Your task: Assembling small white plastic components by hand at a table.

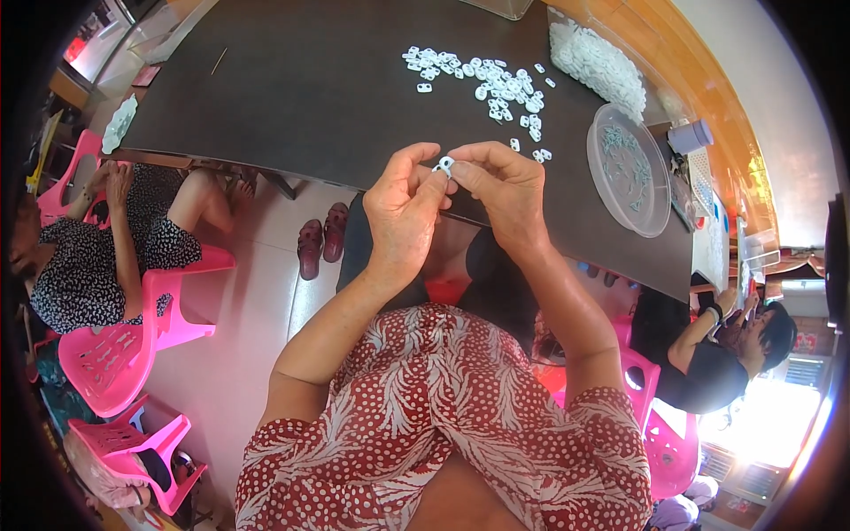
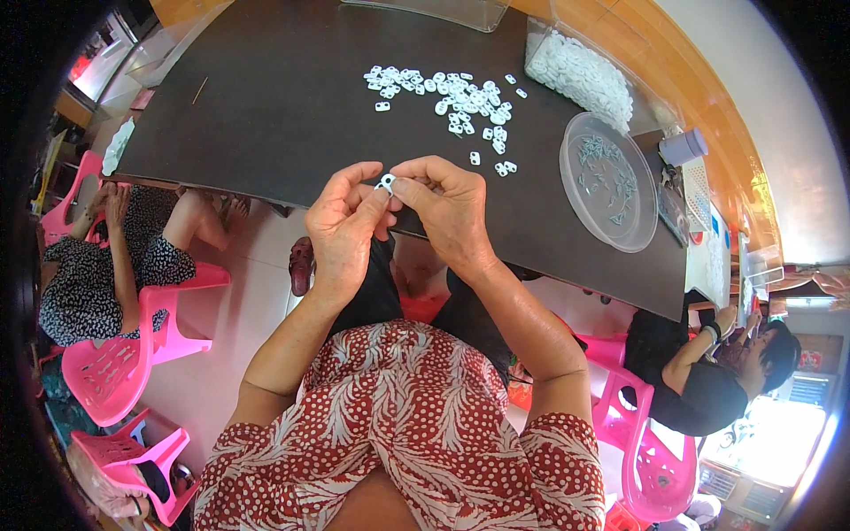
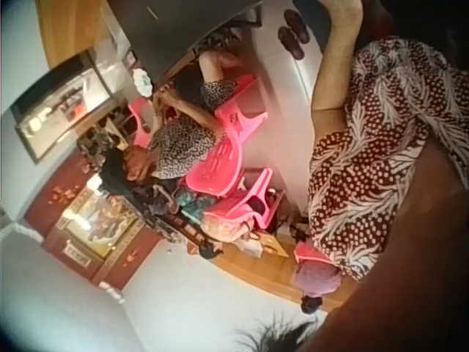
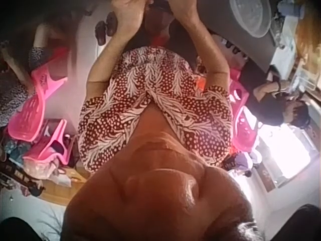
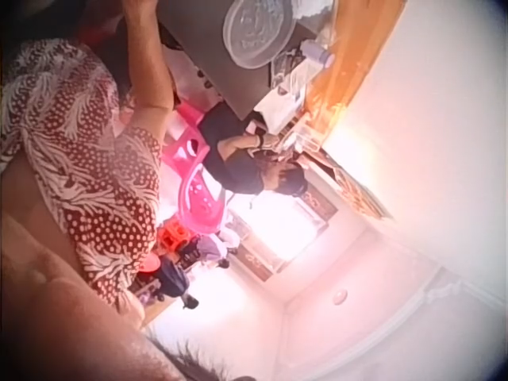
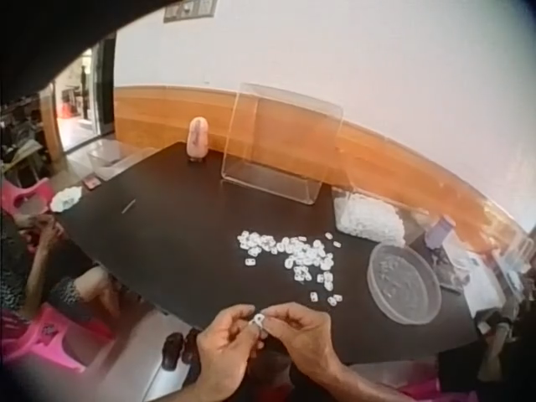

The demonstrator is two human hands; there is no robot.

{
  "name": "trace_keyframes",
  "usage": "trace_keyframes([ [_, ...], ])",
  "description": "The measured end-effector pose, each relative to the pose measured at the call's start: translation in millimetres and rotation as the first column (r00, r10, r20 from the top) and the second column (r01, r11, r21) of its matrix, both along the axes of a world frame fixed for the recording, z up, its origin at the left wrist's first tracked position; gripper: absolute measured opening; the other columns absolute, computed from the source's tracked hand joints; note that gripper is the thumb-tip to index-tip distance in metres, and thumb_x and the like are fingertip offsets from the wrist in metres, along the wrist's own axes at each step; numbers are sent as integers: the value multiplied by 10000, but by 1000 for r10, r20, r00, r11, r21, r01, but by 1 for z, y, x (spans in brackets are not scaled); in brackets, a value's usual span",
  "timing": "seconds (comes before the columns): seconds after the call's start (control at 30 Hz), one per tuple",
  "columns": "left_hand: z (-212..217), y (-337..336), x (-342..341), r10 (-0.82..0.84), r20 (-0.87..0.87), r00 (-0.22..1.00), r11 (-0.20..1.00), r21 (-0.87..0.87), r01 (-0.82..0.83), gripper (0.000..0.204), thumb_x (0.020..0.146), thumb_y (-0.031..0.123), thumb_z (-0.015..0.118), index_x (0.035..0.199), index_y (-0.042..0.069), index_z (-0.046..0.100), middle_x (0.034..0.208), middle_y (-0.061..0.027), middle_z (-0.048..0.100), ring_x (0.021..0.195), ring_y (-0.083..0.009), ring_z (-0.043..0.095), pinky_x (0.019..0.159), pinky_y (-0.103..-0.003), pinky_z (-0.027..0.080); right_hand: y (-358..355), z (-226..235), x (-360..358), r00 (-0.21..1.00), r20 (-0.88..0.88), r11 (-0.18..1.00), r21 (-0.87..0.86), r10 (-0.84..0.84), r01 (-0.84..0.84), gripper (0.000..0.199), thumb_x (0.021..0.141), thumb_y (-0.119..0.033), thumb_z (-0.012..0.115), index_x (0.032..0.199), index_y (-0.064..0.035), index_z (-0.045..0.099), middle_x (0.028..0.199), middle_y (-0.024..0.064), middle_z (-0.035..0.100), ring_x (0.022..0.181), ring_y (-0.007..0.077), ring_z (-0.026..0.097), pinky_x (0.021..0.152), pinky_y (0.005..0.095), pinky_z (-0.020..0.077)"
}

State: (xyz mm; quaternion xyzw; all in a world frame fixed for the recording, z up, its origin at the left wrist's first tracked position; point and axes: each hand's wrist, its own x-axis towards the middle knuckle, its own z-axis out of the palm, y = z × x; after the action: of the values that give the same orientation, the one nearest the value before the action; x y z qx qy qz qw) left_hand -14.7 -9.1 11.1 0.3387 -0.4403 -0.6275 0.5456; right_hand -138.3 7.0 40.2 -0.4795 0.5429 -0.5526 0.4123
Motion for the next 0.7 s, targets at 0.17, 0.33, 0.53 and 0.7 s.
trace_keyframes([
  [0.17, -5, 1, 0, -65, -166, 984, 997, 35, 72, 217, 885, 8, 531, 1098, -24, 554, 774, -40, 604, 631, -57, 545, 508, -168, 427, 3, -7, 2, 1000, -11, 997, -78, -2, 2, 104, 821, 29, 569, 902, 37, 635, 750, 41, 617, 687, 76, 585, 630, 211, 481],
  [0.33, -5, 0, -2, -63, -213, 975, 996, 41, 73, 189, 881, 2, 537, 1063, -35, 575, 787, -57, 614, 626, -67, 559, 505, -173, 441, 5, -14, -2, 987, -156, 986, -165, -24, -3, 139, 806, 41, 569, 920, 5, 640, 775, 44, 580, 710, 95, 585, 643, 224, 475],
  [0.53, -1, 2, -2, -33, -210, 977, 995, 86, 52, 159, 869, 3, 557, 1015, -51, 590, 806, -70, 624, 615, -78, 570, 504, -181, 455, 10, -11, 2, 948, -313, 976, -217, -61, -8, 161, 776, 31, 601, 927, -6, 639, 793, 61, 571, 700, 116, 552, 633, 248, 457],
  [0.7, 3, 2, -3, -9, -235, 972, 993, 110, 36, 139, 859, -3, 561, 978, -66, 594, 803, -78, 628, 595, -83, 565, 511, -190, 456, 11, -14, 2, 948, -311, 975, -223, -73, 2, 241, 720, 31, 629, 954, -31, 633, 761, 59, 567, 704, 156, 529, 595, 267, 436],
])
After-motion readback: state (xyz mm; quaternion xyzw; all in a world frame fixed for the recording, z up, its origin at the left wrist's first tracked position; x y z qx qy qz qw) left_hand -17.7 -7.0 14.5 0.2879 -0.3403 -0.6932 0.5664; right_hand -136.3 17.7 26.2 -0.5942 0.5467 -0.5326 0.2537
